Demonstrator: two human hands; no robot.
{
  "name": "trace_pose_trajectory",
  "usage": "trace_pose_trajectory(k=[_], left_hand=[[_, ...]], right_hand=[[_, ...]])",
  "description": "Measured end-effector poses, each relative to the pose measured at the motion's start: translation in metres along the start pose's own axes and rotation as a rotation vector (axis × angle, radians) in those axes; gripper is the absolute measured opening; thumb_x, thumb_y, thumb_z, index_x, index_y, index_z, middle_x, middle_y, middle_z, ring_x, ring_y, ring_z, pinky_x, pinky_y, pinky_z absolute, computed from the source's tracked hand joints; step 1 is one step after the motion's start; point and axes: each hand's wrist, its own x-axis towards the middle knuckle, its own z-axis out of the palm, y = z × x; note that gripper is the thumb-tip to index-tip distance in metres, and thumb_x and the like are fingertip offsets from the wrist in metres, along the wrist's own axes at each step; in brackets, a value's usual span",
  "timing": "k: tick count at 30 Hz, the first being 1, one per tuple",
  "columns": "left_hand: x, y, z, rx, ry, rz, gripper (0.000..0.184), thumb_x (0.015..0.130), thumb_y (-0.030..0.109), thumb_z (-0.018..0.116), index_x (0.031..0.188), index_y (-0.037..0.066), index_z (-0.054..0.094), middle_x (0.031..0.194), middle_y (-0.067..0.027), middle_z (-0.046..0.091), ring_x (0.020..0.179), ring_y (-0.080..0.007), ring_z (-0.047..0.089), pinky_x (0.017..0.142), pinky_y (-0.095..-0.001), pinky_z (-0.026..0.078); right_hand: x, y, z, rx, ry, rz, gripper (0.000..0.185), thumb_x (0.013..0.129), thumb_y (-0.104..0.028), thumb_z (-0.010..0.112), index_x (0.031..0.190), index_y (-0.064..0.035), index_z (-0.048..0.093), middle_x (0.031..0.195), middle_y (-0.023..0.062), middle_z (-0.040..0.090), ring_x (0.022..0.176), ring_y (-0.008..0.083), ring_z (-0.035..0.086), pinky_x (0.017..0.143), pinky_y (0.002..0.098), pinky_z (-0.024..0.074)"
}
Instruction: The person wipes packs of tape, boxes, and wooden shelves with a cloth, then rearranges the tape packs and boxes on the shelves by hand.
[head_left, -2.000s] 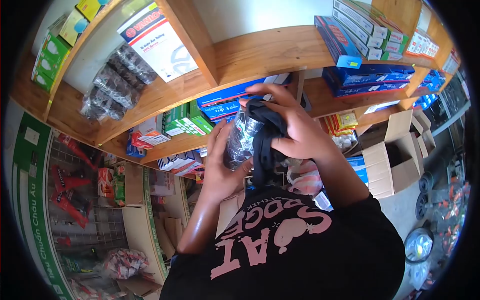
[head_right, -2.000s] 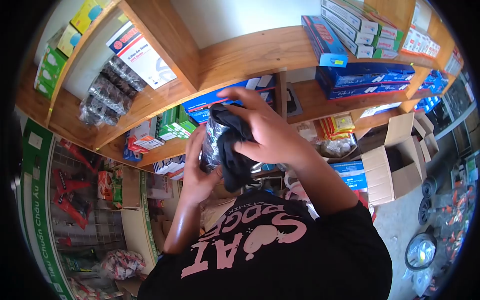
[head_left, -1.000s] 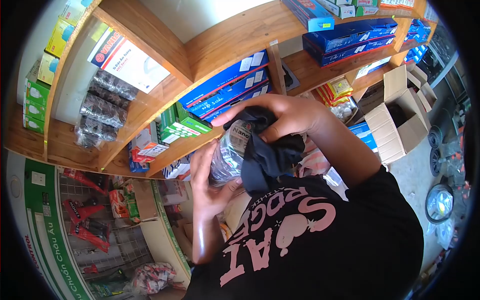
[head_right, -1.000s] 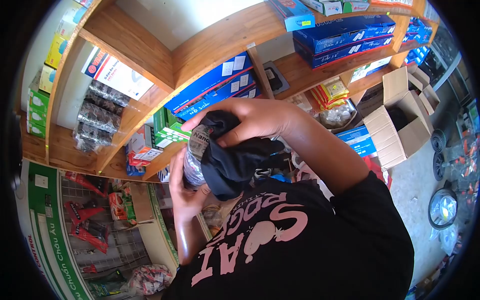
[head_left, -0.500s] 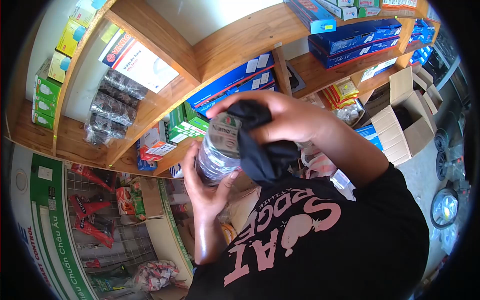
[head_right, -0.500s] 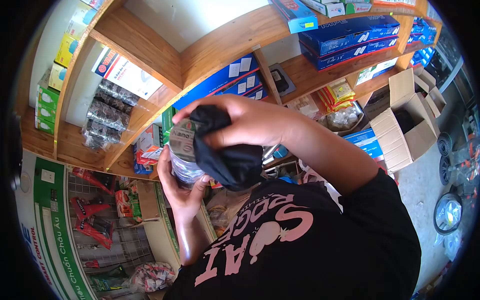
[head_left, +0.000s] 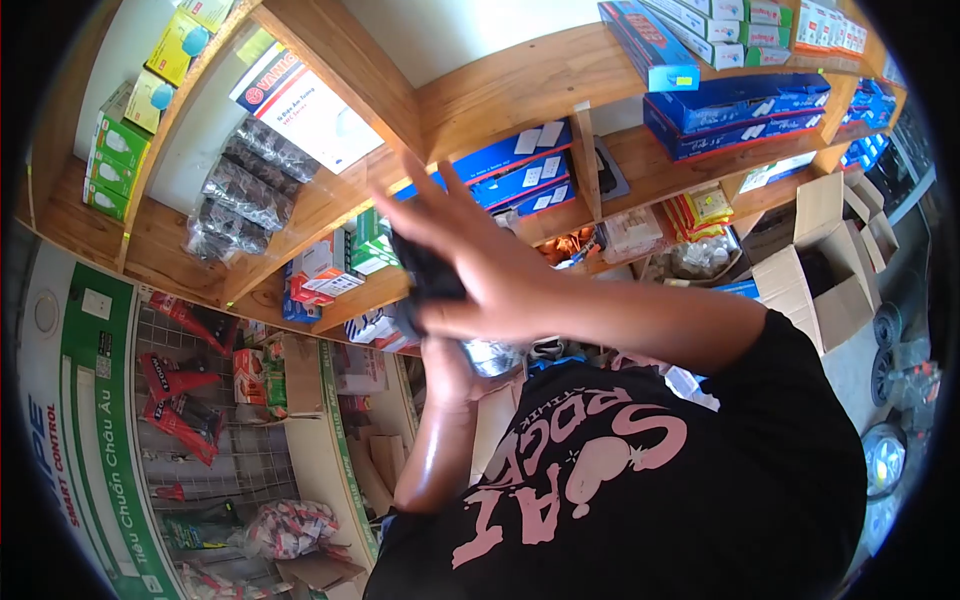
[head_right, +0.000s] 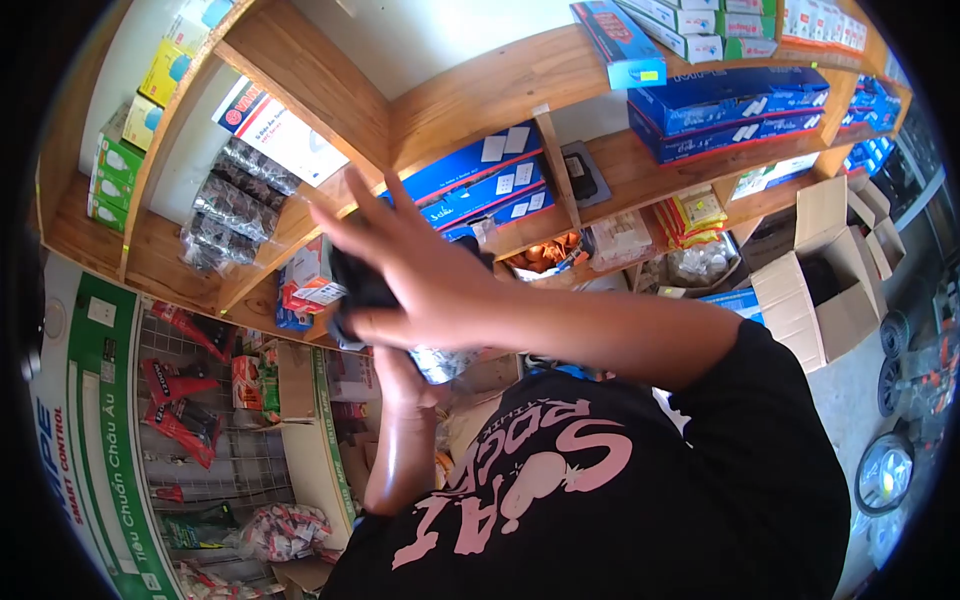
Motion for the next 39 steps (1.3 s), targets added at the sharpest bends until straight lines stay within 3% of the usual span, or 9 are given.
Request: trace_pose_trajectory(k=[6, 13, 20, 24, 25, 29, 31, 36, 39], left_hand=[[0.001, 0.01, -0.014, 0.197, -0.032, 0.181, 0.08, 0.099, 0.055, 0.058, 0.157, 0.008, 0.028, 0.15, -0.0143, 0.045, 0.135, -0.0254, 0.051, 0.112, -0.0424, 0.043], [-0.013, 0.007, -0.003, 0.057, -0.073, 0.214, 0.111, 0.079, 0.074, 0.071, 0.154, 0.004, 0.031, 0.14, -0.0116, 0.054, 0.126, -0.025, 0.056, 0.108, -0.0434, 0.047], [0.0, 0.015, -0.044, 0.002, 0.051, 0.21, 0.103, 0.086, 0.068, 0.067, 0.158, 0.009, 0.024, 0.154, -0.0163, 0.041, 0.136, -0.0311, 0.05, 0.114, -0.0466, 0.042], [-0.013, 0.016, -0.011, -0.04, -0.046, 0.171, 0.087, 0.096, 0.039, 0.069, 0.16, 0.011, 0.017, 0.151, -0.0141, 0.043, 0.135, -0.03, 0.048, 0.112, -0.0483, 0.042], [-0.014, 0.015, -0.006, -0.138, -0.09, 0.128, 0.087, 0.095, 0.036, 0.069, 0.16, 0.011, 0.017, 0.149, -0.0145, 0.044, 0.133, -0.0301, 0.05, 0.109, -0.048, 0.045], [0.003, 0.014, -0.028, -0.126, 0.047, 0.27, 0.083, 0.091, 0.038, 0.075, 0.153, 0.005, 0.029, 0.142, -0.0139, 0.051, 0.126, -0.0275, 0.056, 0.106, -0.0429, 0.048], [0.016, 0.031, -0.044, -0.09, 0.088, 0.351, 0.08, 0.093, 0.037, 0.073, 0.153, 0.005, 0.031, 0.141, -0.0144, 0.053, 0.125, -0.0265, 0.057, 0.107, -0.0408, 0.047], [0.017, 0.049, -0.051, 0.042, 0.103, 0.308, 0.065, 0.099, 0.031, 0.066, 0.15, 0.002, 0.038, 0.138, -0.0129, 0.058, 0.125, -0.0222, 0.057, 0.108, -0.0366, 0.044], [0.012, 0.045, -0.046, 0.062, 0.064, 0.308, 0.06, 0.101, 0.031, 0.063, 0.147, -0.001, 0.043, 0.137, -0.0118, 0.058, 0.124, -0.0188, 0.055, 0.109, -0.0348, 0.041]], right_hand=[[-0.044, 0.013, 0.027, 0.056, -0.07, -0.336, 0.096, 0.066, -0.025, 0.091, 0.15, -0.0413, 0.048, 0.168, 0.0259, -0.007, 0.15, 0.0588, -0.006, 0.112, 0.0774, 0.0119], [0.041, 0.028, 0.01, 0.271, 0.413, -0.291, 0.065, 0.081, -0.016, 0.081, 0.142, -0.0211, 0.058, 0.166, 0.031, 0.003, 0.155, 0.0491, -0.002, 0.123, 0.0585, 0.0102], [-0.016, 0.037, 0.044, 0.313, 0.075, -0.183, 0.052, 0.088, -0.008, 0.07, 0.139, -0.0151, 0.061, 0.167, 0.0282, 0.006, 0.156, 0.0435, -0.005, 0.124, 0.0554, 0.0075], [0.042, 0.054, 0.038, 0.301, 0.375, -0.116, 0.053, 0.094, -0.001, 0.065, 0.144, -0.0048, 0.047, 0.156, 0.0198, 0.035, 0.149, 0.0319, 0.032, 0.122, 0.0423, 0.0216], [0.054, 0.031, 0.036, 0.782, 0.427, 0.103, 0.052, 0.095, -0.005, 0.067, 0.143, -0.0057, 0.046, 0.14, 0.0138, 0.049, 0.127, 0.0278, 0.052, 0.115, 0.0382, 0.0327], [0.042, 0.04, 0.065, 0.189, 0.351, 0.022, 0.02, 0.095, -0.005, 0.067, 0.113, -0.0014, 0.06, 0.114, 0.0079, 0.061, 0.104, 0.0203, 0.058, 0.097, 0.0319, 0.045], [0.015, 0.036, 0.079, 0.447, 0.185, -0.018, 0.035, 0.089, -0.005, 0.072, 0.123, -0.0061, 0.067, 0.116, 0.0137, 0.063, 0.114, 0.0286, 0.057, 0.103, 0.0402, 0.0421], [-0.02, 0.042, 0.092, 0.387, -0.077, -0.155, 0.072, 0.105, -0.026, 0.049, 0.161, 0.0026, 0.014, 0.168, 0.0281, 0.002, 0.157, 0.038, 0.0, 0.124, 0.0444, 0.0067], [0.018, 0.046, 0.083, 0.44, -0.009, -0.158, 0.064, 0.109, -0.028, 0.043, 0.159, 0.0042, 0.02, 0.168, 0.0245, 0.014, 0.157, 0.0327, 0.01, 0.125, 0.0415, 0.0109]])
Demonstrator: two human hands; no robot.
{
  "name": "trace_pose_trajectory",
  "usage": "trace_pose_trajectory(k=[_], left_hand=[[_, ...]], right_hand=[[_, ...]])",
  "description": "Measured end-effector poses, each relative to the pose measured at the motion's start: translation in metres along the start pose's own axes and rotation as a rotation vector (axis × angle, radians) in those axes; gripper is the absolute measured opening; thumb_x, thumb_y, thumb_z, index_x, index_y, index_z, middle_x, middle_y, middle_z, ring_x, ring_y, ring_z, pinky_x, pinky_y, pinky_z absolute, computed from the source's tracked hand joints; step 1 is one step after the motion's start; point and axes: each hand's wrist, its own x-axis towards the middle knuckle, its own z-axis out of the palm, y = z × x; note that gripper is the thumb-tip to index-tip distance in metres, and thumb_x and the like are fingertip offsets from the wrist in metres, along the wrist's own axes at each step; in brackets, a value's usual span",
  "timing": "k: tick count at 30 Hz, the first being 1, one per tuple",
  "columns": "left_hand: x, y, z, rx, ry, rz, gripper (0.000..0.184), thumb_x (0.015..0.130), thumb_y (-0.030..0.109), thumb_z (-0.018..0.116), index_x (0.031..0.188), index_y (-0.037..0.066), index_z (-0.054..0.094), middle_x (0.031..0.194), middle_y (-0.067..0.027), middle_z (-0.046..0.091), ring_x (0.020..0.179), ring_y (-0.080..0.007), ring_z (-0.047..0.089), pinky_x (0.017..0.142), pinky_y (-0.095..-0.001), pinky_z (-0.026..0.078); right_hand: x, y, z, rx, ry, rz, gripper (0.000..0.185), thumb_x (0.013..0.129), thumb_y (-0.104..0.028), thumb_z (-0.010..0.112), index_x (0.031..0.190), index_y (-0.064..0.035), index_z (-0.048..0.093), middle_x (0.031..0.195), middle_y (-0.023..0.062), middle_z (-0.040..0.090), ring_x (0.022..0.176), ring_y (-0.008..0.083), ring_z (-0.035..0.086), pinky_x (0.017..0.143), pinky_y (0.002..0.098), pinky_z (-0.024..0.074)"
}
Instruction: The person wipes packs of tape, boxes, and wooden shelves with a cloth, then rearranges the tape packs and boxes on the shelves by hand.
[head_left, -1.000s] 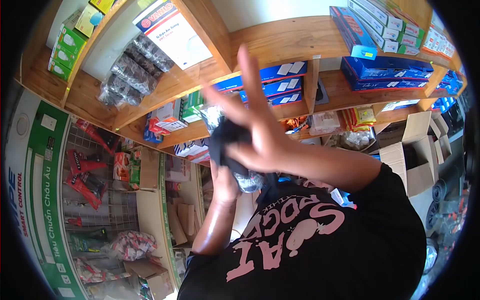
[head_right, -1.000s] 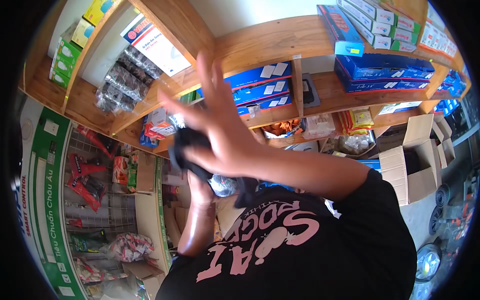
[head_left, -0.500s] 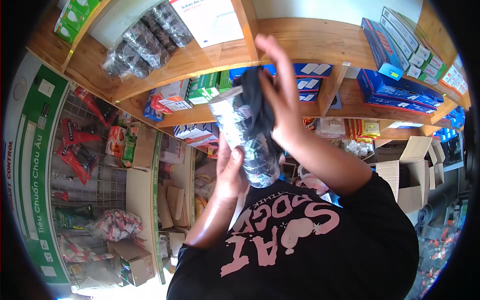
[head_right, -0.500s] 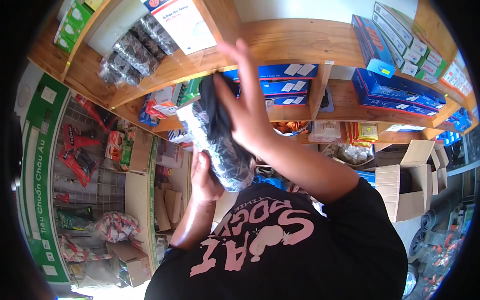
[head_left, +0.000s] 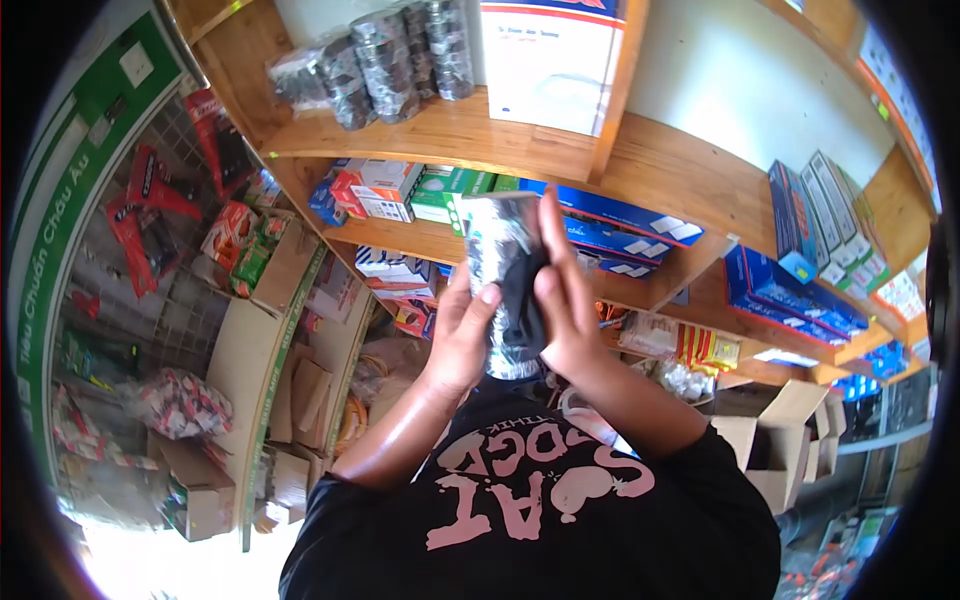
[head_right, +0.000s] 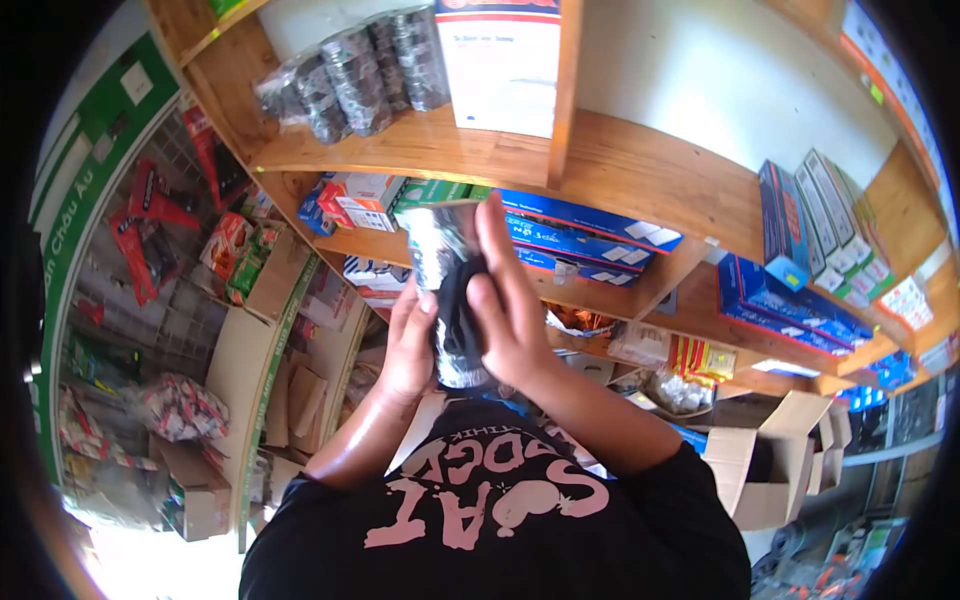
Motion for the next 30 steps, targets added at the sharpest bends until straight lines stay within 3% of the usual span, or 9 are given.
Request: trace_pose_trajectory(k=[4, 7, 10, 14, 17, 22, 25, 27, 30], left_hand=[[-0.007, -0.02, 0.0, -0.067, -0.057, 0.082, 0.062, 0.103, 0.034, 0.058, 0.149, -0.004, 0.041, 0.144, -0.0134, 0.053, 0.13, -0.0201, 0.051, 0.113, -0.0368, 0.036], [-0.001, -0.018, 0.014, -0.101, 0.076, 0.15, 0.061, 0.105, 0.029, 0.055, 0.153, -0.002, 0.035, 0.146, -0.0144, 0.051, 0.13, -0.0212, 0.052, 0.113, -0.0368, 0.037], [0.004, -0.018, 0.008, -0.244, 0.133, 0.106, 0.059, 0.104, 0.034, 0.053, 0.15, 0.0, 0.038, 0.14, -0.0148, 0.056, 0.126, -0.0215, 0.056, 0.109, -0.0363, 0.042], [0.003, -0.016, 0.0, -0.155, 0.051, 0.098, 0.066, 0.099, 0.042, 0.062, 0.146, -0.001, 0.043, 0.135, -0.0139, 0.06, 0.12, -0.0207, 0.06, 0.107, -0.035, 0.045], [0.001, -0.024, -0.004, -0.22, -0.051, -0.055, 0.06, 0.097, 0.018, 0.069, 0.148, -0.001, 0.044, 0.133, -0.0081, 0.062, 0.119, -0.0147, 0.058, 0.105, -0.0326, 0.045], [-0.012, -0.038, 0.011, 0.045, -0.08, 0.021, 0.071, 0.095, 0.016, 0.072, 0.152, -0.004, 0.034, 0.138, -0.0109, 0.053, 0.129, -0.0185, 0.05, 0.113, -0.0355, 0.037], [-0.009, -0.053, 0.003, -0.005, 0.008, 0.016, 0.066, 0.094, 0.013, 0.069, 0.149, -0.004, 0.036, 0.133, -0.0121, 0.054, 0.128, -0.0193, 0.049, 0.112, -0.0357, 0.037], [-0.006, -0.04, 0.006, -0.126, 0.131, 0.08, 0.061, 0.092, 0.006, 0.059, 0.149, 0.001, 0.035, 0.135, -0.014, 0.053, 0.129, -0.0205, 0.049, 0.11, -0.0357, 0.039], [0.004, -0.022, 0.011, -0.323, 0.241, 0.071, 0.066, 0.097, 0.015, 0.066, 0.15, 0.005, 0.028, 0.135, -0.0143, 0.054, 0.125, -0.0213, 0.052, 0.105, -0.0342, 0.043]], right_hand=[[0.033, -0.019, -0.001, 0.24, 0.179, 0.151, 0.07, 0.107, -0.035, 0.048, 0.158, 0.0062, 0.024, 0.165, 0.0216, 0.026, 0.154, 0.0285, 0.023, 0.124, 0.041, 0.0186], [0.018, 0.001, 0.003, 0.185, 0.38, 0.145, 0.049, 0.108, -0.03, 0.049, 0.142, 0.0047, 0.047, 0.146, 0.0198, 0.05, 0.138, 0.0259, 0.046, 0.116, 0.0391, 0.0332], [-0.025, 0.003, -0.007, 0.15, 0.175, 0.364, 0.039, 0.107, -0.025, 0.052, 0.134, 0.003, 0.057, 0.144, 0.0159, 0.053, 0.131, 0.0215, 0.05, 0.111, 0.0351, 0.0366], [-0.046, -0.02, -0.003, -0.123, -0.245, 0.085, 0.075, 0.108, -0.041, 0.042, 0.158, 0.0095, 0.016, 0.168, 0.0279, 0.007, 0.157, 0.0369, 0.002, 0.124, 0.0432, 0.0069], [-0.019, -0.008, -0.019, -0.145, -0.22, 0.037, 0.074, 0.109, -0.041, 0.038, 0.159, 0.0082, 0.015, 0.167, 0.0263, 0.01, 0.156, 0.0347, 0.008, 0.123, 0.0421, 0.0106], [0.009, 0.005, -0.025, 0.253, 0.189, 0.269, 0.064, 0.11, -0.033, 0.037, 0.16, 0.002, 0.019, 0.162, 0.0186, 0.031, 0.144, 0.0254, 0.04, 0.113, 0.039, 0.0386], [-0.012, 0.008, -0.013, 0.164, 0.215, 0.36, 0.065, 0.11, -0.037, 0.04, 0.158, 0.0038, 0.025, 0.158, 0.0155, 0.036, 0.144, 0.0242, 0.038, 0.118, 0.0387, 0.0297], [-0.045, 0.017, -0.008, 0.083, 0.001, 0.312, 0.079, 0.104, -0.047, 0.049, 0.158, 0.0048, 0.022, 0.157, 0.0208, 0.031, 0.145, 0.0298, 0.032, 0.118, 0.0429, 0.0274], [-0.058, -0.003, -0.013, -0.072, -0.301, 0.237, 0.096, 0.095, -0.049, 0.063, 0.16, 0.0044, 0.016, 0.165, 0.031, 0.011, 0.155, 0.0399, 0.011, 0.123, 0.0465, 0.0169]])
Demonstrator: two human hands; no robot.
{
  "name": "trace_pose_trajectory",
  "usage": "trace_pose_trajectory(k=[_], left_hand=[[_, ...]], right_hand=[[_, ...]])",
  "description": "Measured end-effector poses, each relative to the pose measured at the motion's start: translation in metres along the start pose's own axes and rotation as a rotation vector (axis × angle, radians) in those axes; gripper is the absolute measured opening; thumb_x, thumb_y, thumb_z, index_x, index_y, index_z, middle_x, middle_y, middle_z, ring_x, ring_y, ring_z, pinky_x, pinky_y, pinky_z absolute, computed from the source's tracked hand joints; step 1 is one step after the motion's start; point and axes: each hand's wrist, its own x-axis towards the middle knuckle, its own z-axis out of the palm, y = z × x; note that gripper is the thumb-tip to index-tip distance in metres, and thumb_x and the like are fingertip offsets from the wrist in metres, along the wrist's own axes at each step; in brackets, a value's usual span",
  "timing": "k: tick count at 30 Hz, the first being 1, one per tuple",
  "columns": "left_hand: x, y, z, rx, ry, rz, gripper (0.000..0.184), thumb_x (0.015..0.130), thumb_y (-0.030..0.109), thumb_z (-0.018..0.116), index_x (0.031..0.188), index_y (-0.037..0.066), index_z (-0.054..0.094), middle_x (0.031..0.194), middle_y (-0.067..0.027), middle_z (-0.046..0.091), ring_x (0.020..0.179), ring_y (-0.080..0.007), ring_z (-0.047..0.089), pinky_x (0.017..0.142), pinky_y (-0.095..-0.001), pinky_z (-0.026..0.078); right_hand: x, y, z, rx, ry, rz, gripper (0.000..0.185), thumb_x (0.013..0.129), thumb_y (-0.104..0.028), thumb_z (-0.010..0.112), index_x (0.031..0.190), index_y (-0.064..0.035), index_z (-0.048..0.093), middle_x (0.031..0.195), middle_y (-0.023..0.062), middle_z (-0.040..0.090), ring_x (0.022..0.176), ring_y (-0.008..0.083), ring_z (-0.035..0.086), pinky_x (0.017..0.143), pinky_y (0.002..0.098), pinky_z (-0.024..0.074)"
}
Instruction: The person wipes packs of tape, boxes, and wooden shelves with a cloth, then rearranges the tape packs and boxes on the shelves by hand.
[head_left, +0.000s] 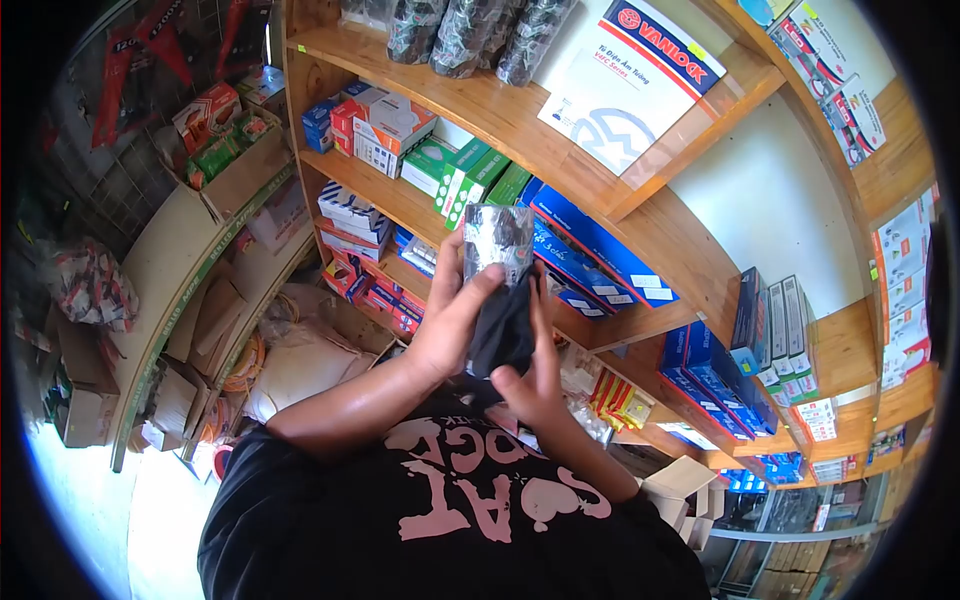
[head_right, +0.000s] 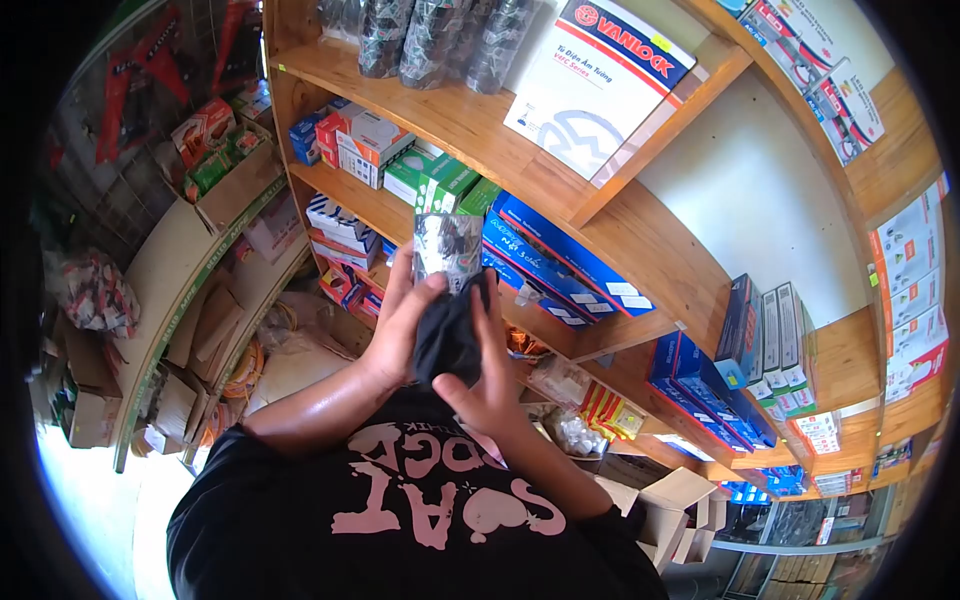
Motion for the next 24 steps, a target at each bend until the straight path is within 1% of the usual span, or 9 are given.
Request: trace_pose_trajectory(k=[1, 3, 5, 7, 12, 16, 19, 21, 24], left_hand=[[0.003, -0.005, -0.006, 0.255, -0.043, 0.086, 0.069, 0.094, 0.019, 0.073, 0.148, 0.005, 0.032, 0.133, -0.013, 0.057, 0.121, -0.0213, 0.056, 0.104, -0.0337, 0.044], [0.005, -0.01, -0.007, 0.219, -0.099, 0.019, 0.067, 0.091, 0.018, 0.078, 0.144, 0.004, 0.039, 0.128, -0.011, 0.06, 0.118, -0.0196, 0.058, 0.103, -0.0336, 0.044], [0.006, -0.008, -0.001, 0.243, -0.191, -0.036, 0.052, 0.094, 0.021, 0.074, 0.138, 0.001, 0.053, 0.121, -0.0076, 0.065, 0.112, -0.0144, 0.06, 0.1, -0.0321, 0.046], [-0.009, -0.017, 0.001, 0.236, -0.248, -0.117, 0.051, 0.095, 0.022, 0.072, 0.138, 0.0, 0.054, 0.121, -0.0066, 0.066, 0.109, -0.0136, 0.06, 0.099, -0.0315, 0.047], [-0.025, -0.021, 0.017, 0.121, -0.188, 0.127, 0.052, 0.094, 0.021, 0.069, 0.137, -0.004, 0.054, 0.126, -0.0098, 0.064, 0.116, -0.0169, 0.059, 0.104, -0.0324, 0.043], [-0.01, -0.007, 0.02, 0.164, -0.169, 0.185, 0.057, 0.093, 0.032, 0.066, 0.135, -0.005, 0.055, 0.12, -0.0101, 0.067, 0.108, -0.0172, 0.062, 0.097, -0.0319, 0.047], [-0.011, -0.033, 0.015, 0.341, -0.174, 0.246, 0.065, 0.089, 0.038, 0.069, 0.136, -0.005, 0.055, 0.136, -0.0166, 0.055, 0.126, -0.0252, 0.052, 0.111, -0.0393, 0.036], [-0.011, -0.042, 0.019, 0.638, -0.26, 0.411, 0.074, 0.085, 0.039, 0.072, 0.14, -0.006, 0.052, 0.148, -0.0235, 0.043, 0.143, -0.0353, 0.036, 0.119, -0.0455, 0.023], [-0.015, -0.046, 0.043, 0.395, -0.147, 0.313, 0.073, 0.087, 0.029, 0.074, 0.143, -0.009, 0.047, 0.144, -0.0214, 0.05, 0.138, -0.0286, 0.045, 0.117, -0.0412, 0.03]], right_hand=[[-0.002, -0.006, -0.002, -0.111, -0.042, -0.021, 0.097, 0.094, -0.046, 0.065, 0.16, 0.0042, 0.015, 0.166, 0.0332, 0.006, 0.156, 0.0421, 0.006, 0.123, 0.0473, 0.0145], [-0.001, -0.005, -0.008, -0.186, 0.028, -0.051, 0.09, 0.097, -0.043, 0.062, 0.16, 0.0041, 0.017, 0.166, 0.032, 0.008, 0.156, 0.0438, 0.008, 0.123, 0.0479, 0.0157], [0.013, -0.002, -0.02, -0.22, 0.112, -0.116, 0.085, 0.099, -0.041, 0.058, 0.16, 0.0039, 0.018, 0.167, 0.0303, 0.009, 0.156, 0.0419, 0.008, 0.123, 0.047, 0.0164], [0.036, -0.03, -0.022, 0.191, 0.304, 0.0, 0.071, 0.103, -0.033, 0.046, 0.158, 0.0058, 0.024, 0.159, 0.0209, 0.035, 0.144, 0.0316, 0.041, 0.118, 0.0409, 0.0303], [0.023, -0.021, -0.03, 0.582, 0.08, 0.032, 0.056, 0.11, -0.032, 0.038, 0.154, -0.0001, 0.029, 0.148, 0.0097, 0.046, 0.131, 0.0186, 0.049, 0.111, 0.0336, 0.0394], [-0.03, -0.01, -0.024, 0.629, 0.135, 0.339, 0.059, 0.107, -0.036, 0.043, 0.154, -0.0015, 0.031, 0.147, 0.0089, 0.047, 0.13, 0.016, 0.05, 0.109, 0.0337, 0.0423], [-0.017, -0.001, -0.049, 0.783, 0.065, 0.357, 0.057, 0.105, -0.033, 0.045, 0.152, -0.001, 0.035, 0.143, 0.0091, 0.051, 0.127, 0.0178, 0.054, 0.108, 0.0345, 0.0433], [-0.006, 0.005, -0.063, 0.9, 0.07, 0.177, 0.056, 0.101, -0.028, 0.048, 0.149, 0.0003, 0.038, 0.141, 0.0109, 0.053, 0.125, 0.0214, 0.055, 0.108, 0.0366, 0.0433], [-0.007, 0.003, -0.064, 0.853, 0.139, 0.234, 0.059, 0.099, -0.023, 0.049, 0.151, -0.0005, 0.035, 0.145, 0.0109, 0.049, 0.131, 0.0216, 0.05, 0.112, 0.0374, 0.0383]])
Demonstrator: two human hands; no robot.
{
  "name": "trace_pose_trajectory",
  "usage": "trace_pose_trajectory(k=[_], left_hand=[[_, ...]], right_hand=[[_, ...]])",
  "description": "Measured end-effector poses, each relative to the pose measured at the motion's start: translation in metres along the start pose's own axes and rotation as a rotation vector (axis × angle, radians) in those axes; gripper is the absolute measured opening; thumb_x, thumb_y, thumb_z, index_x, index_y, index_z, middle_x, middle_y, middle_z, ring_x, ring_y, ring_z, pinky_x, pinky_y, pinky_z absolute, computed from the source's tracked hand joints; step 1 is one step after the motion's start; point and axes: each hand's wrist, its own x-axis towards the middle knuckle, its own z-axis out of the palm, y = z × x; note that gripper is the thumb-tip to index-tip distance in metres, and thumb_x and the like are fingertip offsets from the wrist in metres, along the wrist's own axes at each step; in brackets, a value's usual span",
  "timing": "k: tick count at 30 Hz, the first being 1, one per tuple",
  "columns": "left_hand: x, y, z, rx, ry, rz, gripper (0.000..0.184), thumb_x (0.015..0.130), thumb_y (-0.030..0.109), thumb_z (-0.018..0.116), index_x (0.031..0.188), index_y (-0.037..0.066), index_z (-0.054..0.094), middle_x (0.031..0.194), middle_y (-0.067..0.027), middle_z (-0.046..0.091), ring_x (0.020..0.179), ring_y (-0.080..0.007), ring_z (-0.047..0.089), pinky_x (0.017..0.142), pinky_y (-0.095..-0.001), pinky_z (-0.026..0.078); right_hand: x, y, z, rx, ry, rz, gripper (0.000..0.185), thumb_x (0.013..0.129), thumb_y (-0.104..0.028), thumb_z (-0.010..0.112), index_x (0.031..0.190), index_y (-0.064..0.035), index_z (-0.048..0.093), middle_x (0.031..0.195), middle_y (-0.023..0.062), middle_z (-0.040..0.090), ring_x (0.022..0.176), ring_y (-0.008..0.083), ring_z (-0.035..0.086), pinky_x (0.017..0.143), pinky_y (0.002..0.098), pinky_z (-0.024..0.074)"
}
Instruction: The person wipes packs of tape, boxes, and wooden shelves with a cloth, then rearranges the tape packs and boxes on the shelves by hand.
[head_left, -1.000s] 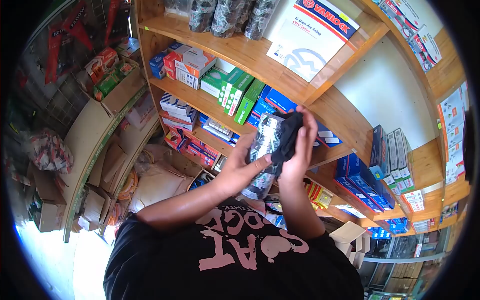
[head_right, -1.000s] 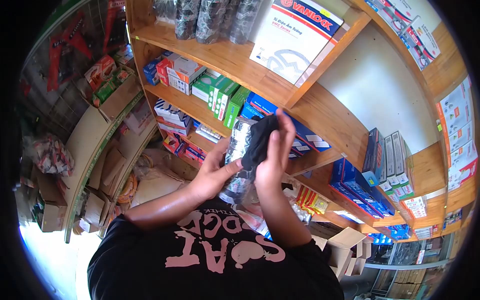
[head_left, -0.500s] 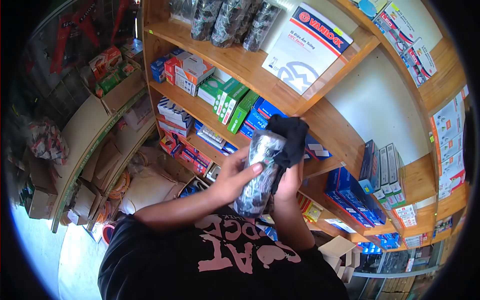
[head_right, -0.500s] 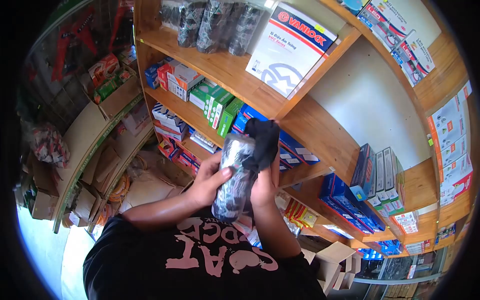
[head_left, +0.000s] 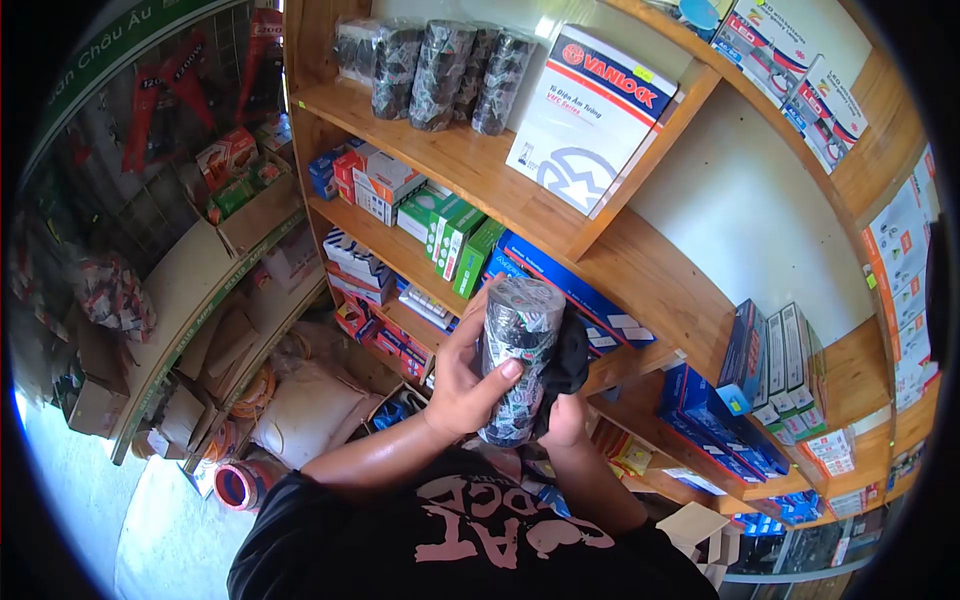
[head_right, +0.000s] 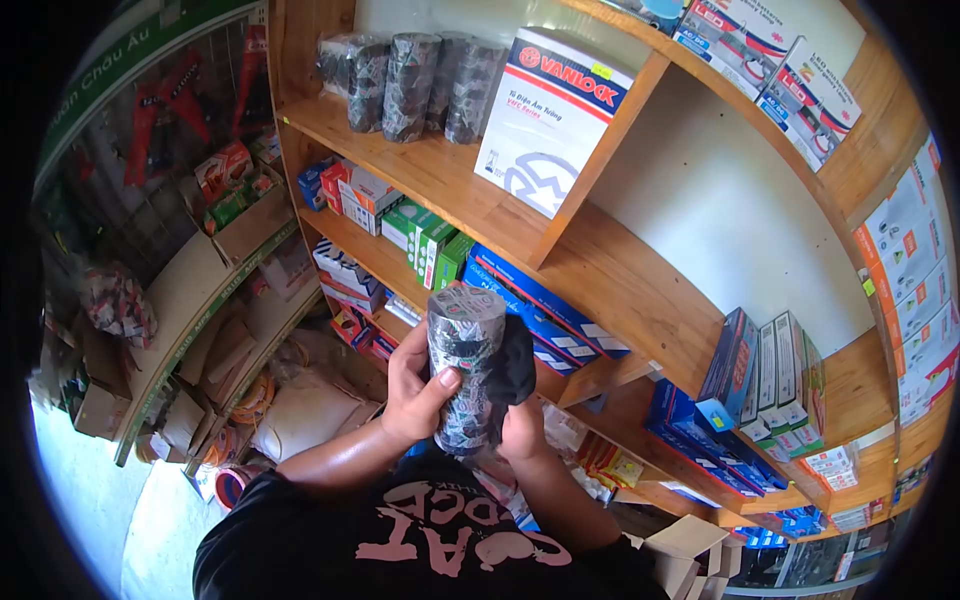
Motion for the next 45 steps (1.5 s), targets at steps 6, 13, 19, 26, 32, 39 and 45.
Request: trace_pose_trajectory(k=[6, 13, 19, 26, 32, 39, 45], left_hand=[[0.035, 0.005, 0.016, 0.15, 0.072, 0.278, 0.085, 0.085, 0.028, 0.082, 0.147, -0.011, 0.039, 0.134, -0.0176, 0.059, 0.124, -0.0248, 0.058, 0.109, -0.0363, 0.04], [0.128, 0.028, 0.028, 0.449, -0.044, 0.703, 0.101, 0.077, 0.032, 0.09, 0.15, -0.007, 0.031, 0.139, -0.0182, 0.053, 0.128, -0.0259, 0.053, 0.109, -0.0392, 0.041], [0.244, 0.05, -0.002, 0.994, 0.217, 0.936, 0.098, 0.075, 0.015, 0.091, 0.153, 0.006, 0.032, 0.138, -0.0153, 0.051, 0.12, -0.0288, 0.058, 0.098, -0.0385, 0.049], [0.282, 0.026, -0.035, 1.477, 0.417, 0.864, 0.072, 0.072, 0.027, 0.091, 0.134, 0.012, 0.057, 0.118, -0.0153, 0.059, 0.111, -0.0365, 0.058, 0.096, -0.0464, 0.045], [0.306, 0.014, -0.056, 1.544, 0.448, 0.984, 0.069, 0.073, 0.04, 0.088, 0.132, 0.019, 0.06, 0.126, -0.0122, 0.055, 0.121, -0.0366, 0.049, 0.105, -0.0544, 0.034], [0.323, -0.004, -0.058, 1.55, 0.479, 1.064, 0.068, 0.079, 0.045, 0.084, 0.137, 0.023, 0.056, 0.151, -0.0149, 0.04, 0.14, -0.0388, 0.035, 0.114, -0.055, 0.025], [0.257, 0.004, -0.076, 1.428, 0.233, 0.925, 0.074, 0.091, 0.034, 0.074, 0.155, 0.018, 0.04, 0.166, -0.0243, 0.017, 0.153, -0.0475, 0.012, 0.121, -0.0582, 0.014]], right_hand=[[-0.028, -0.002, -0.03, 0.549, 0.074, 0.357, 0.055, 0.106, -0.03, 0.037, 0.152, -0.0015, 0.037, 0.15, 0.0158, 0.048, 0.137, 0.0319, 0.05, 0.117, 0.0464, 0.0373], [-0.049, -0.053, -0.045, 0.791, 0.003, 0.126, 0.054, 0.103, -0.028, 0.044, 0.149, 0.0012, 0.043, 0.151, 0.0204, 0.048, 0.137, 0.0332, 0.051, 0.118, 0.0467, 0.0369], [-0.153, -0.06, -0.125, 0.267, 0.504, 0.039, 0.063, 0.087, -0.025, 0.061, 0.141, 0.0046, 0.049, 0.133, 0.0202, 0.061, 0.118, 0.0313, 0.064, 0.107, 0.0425, 0.049], [-0.202, -0.078, -0.131, 0.192, 0.737, -0.146, 0.065, 0.08, -0.027, 0.064, 0.137, 0.0015, 0.05, 0.12, 0.0171, 0.064, 0.106, 0.0299, 0.069, 0.088, 0.0402, 0.0596], [-0.218, -0.059, -0.137, 0.031, 0.743, -0.088, 0.07, 0.08, -0.023, 0.064, 0.143, 0.003, 0.046, 0.13, 0.0183, 0.061, 0.118, 0.031, 0.064, 0.101, 0.0417, 0.0528], [-0.193, -0.063, -0.12, -0.129, 0.69, 0.021, 0.076, 0.082, -0.016, 0.061, 0.153, -0.0003, 0.037, 0.144, 0.0198, 0.051, 0.132, 0.032, 0.053, 0.114, 0.0445, 0.0408], [-0.168, -0.069, -0.117, -0.029, 0.628, -0.041, 0.073, 0.087, -0.02, 0.061, 0.153, -0.0019, 0.035, 0.148, 0.0196, 0.046, 0.135, 0.0322, 0.05, 0.114, 0.0441, 0.0408]])
